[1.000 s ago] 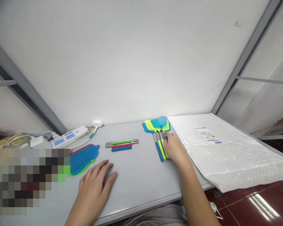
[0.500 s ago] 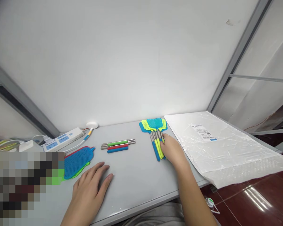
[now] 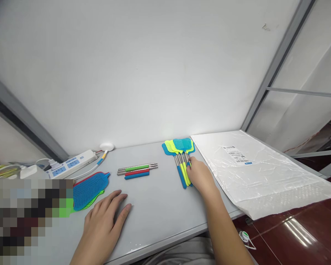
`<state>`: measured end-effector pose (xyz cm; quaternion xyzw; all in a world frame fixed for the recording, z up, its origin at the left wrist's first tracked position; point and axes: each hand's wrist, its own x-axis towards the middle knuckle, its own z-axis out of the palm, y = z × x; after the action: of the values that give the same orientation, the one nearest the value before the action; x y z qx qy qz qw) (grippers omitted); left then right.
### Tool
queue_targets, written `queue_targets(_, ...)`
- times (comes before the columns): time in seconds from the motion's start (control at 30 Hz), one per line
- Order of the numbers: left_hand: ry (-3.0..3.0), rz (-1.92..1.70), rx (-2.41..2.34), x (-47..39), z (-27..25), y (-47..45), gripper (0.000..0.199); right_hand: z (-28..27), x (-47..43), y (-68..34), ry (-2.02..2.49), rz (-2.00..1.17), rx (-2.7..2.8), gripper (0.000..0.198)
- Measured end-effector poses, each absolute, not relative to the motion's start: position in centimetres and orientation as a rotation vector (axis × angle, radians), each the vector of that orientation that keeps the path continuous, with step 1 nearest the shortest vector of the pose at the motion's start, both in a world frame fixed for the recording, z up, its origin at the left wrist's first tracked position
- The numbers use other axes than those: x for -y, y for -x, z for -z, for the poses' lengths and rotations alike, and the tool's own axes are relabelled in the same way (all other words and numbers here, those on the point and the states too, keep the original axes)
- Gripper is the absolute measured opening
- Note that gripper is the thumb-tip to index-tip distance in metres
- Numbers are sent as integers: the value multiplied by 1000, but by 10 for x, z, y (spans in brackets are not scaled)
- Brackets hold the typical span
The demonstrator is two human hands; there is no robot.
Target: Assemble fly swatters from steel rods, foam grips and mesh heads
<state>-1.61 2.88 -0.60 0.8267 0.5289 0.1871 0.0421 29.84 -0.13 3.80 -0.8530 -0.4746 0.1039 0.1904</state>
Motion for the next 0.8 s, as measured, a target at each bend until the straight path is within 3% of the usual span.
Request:
queue_targets(0.37,-2488,-587,-1588,-20,-1,13,35,-52,4,-279,2325,-220,1480,41)
queue_targets(0.6,-2451,-645,-1566,-10,-8,12,32,-61,-24,-204,2032,-246,2251,32)
queue_targets(0.8,-2408,-636,-1544,-4,-12,14,33,-48,-45,-167,1986,-55,2419,26)
